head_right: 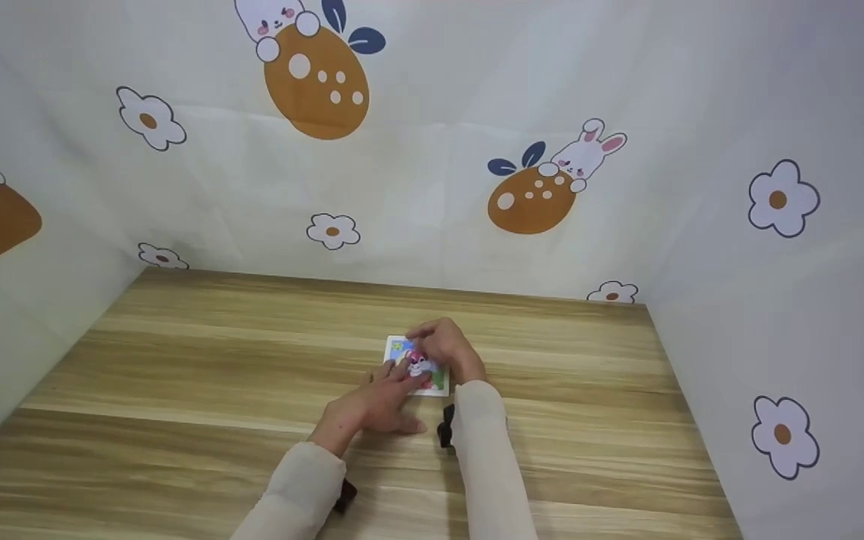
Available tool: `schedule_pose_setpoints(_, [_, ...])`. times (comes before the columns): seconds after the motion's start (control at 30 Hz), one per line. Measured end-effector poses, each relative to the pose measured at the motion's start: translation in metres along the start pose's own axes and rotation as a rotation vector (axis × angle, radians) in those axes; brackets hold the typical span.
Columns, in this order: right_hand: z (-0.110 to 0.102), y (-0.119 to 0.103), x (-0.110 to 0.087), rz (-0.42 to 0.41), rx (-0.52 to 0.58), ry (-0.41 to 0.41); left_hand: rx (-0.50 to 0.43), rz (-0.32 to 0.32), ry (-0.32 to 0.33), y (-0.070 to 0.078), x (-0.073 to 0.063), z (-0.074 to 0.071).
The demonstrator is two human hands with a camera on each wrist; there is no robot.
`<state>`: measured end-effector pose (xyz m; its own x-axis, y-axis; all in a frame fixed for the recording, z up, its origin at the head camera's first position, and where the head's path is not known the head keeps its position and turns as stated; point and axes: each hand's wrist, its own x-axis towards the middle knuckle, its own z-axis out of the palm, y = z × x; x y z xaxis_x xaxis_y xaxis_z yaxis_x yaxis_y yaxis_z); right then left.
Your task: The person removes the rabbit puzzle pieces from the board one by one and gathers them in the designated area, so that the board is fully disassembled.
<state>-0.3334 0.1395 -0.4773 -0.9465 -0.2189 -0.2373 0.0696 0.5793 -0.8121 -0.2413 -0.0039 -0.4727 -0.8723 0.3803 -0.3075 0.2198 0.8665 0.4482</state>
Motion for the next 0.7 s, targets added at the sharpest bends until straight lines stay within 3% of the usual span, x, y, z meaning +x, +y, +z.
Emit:
schedule_pose_setpoints(0.23, [0.003, 0.003, 0.003, -0.042, -0.009, 0.012, -0.058, -0.042, 0.056, 0.004, 0.003, 0.005])
schedule_pose_setpoints(0.4, [0.002, 0.006, 0.002, -0.01, 0.027, 0.006, -0.121, -0.044, 0.05, 0.008, 0.005, 0.011])
schedule_pose_setpoints(0.7, [0.003, 0.005, 0.005, 0.012, 0.056, -0.002, -0.153, -0.03, 0.099, 0.002, 0.007, 0.011])
